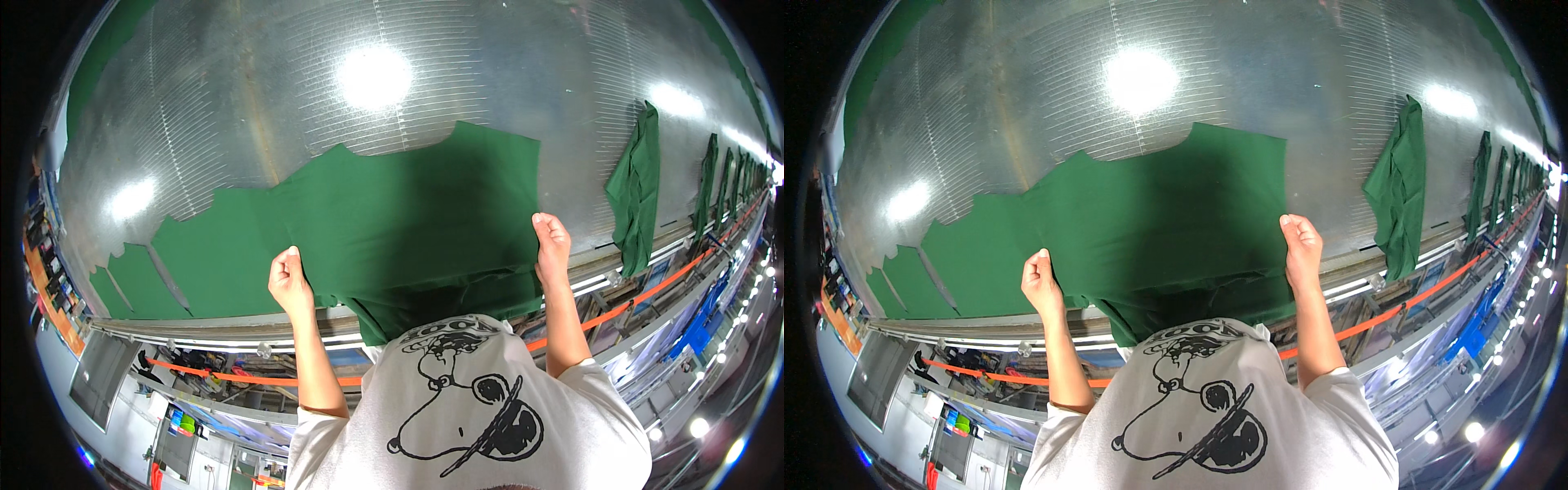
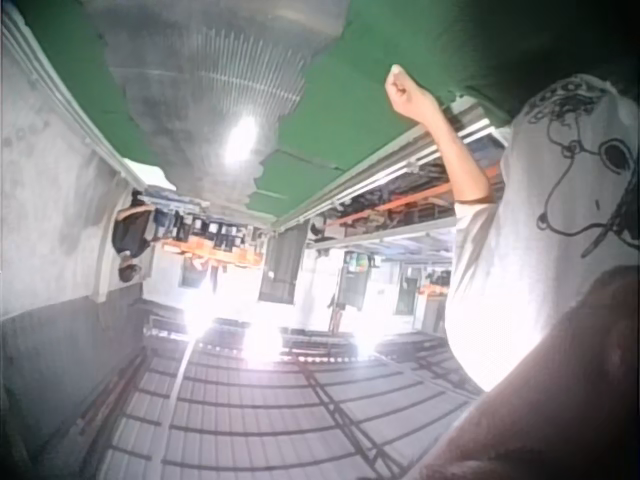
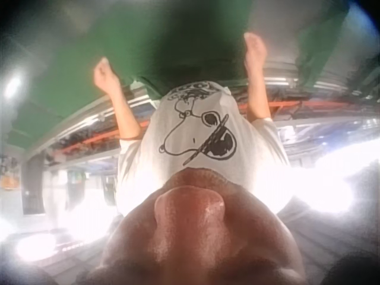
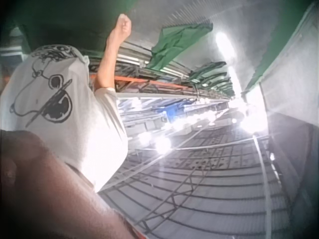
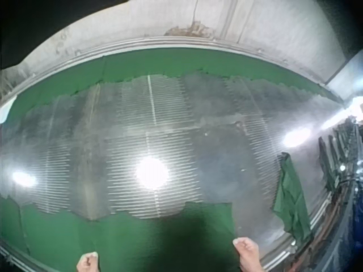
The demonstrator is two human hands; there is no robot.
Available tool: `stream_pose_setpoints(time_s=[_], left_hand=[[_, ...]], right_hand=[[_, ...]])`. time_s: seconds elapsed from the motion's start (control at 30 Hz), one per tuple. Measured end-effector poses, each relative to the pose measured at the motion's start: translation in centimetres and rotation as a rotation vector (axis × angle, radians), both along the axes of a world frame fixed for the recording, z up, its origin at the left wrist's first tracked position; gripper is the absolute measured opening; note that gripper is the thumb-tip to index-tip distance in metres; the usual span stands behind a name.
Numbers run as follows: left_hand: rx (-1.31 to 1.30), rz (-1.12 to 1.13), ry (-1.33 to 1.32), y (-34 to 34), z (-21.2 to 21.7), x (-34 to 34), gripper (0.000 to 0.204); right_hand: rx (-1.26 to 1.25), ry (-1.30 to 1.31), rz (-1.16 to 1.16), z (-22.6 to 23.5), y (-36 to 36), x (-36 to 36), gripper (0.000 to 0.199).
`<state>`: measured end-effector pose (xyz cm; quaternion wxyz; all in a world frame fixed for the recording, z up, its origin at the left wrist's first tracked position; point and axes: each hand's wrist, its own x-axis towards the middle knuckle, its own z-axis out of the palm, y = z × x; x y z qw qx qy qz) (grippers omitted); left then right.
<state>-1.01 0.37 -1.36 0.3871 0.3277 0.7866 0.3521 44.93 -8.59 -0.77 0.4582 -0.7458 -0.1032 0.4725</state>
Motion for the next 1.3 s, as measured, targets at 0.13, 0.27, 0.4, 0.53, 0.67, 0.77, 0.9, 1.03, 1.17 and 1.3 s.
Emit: stream_pose_setpoints(time_s=[0.13,0.27,0.4,0.53,0.67,0.77,0.9,1.03,1.17,1.3], left_hand=[[-0.006,0.000,-0.007,0.0,0.5,0.3,0.018],[0.042,-0.007,-0.047,0.1,1.1,0.9,0.016],[0.080,-0.017,-0.079,-0.1,0.6,1.0,0.022],[-0.007,-0.085,0.039,0.4,1.3,1.3,0.024],[0.174,-0.357,0.687,1.0,2.8,1.8,0.030],[0.275,-0.574,0.650,3.2,5.7,4.5,0.052],[0.280,-0.987,0.817,7.1,2.8,11.4,0.079],[0.306,-1.316,0.778,6.9,1.0,20.8,0.089],[0.413,-1.367,0.700,5.9,0.7,27.8,0.087],[0.510,-1.356,0.623,6.2,0.0,27.9,0.085]], right_hand=[[0.011,0.030,-0.022,0.0,0.2,-0.1,0.013],[0.028,0.042,-0.004,0.4,0.4,-0.1,0.014],[0.054,0.071,0.007,0.0,0.2,0.2,0.015],[0.084,0.027,0.047,0.2,-0.1,0.6,0.019],[0.125,0.005,0.081,-1.5,-0.5,1.0,0.022],[0.091,0.060,0.138,-1.0,-0.2,0.3,0.026],[-0.045,-0.264,0.312,1.3,-0.2,-0.1,0.047],[-0.004,-0.449,0.243,2.8,-2.9,1.4,0.048],[0.030,-0.460,0.205,5.7,-1.9,1.0,0.043],[0.109,-0.743,0.419,8.1,2.8,-2.5,0.042]])
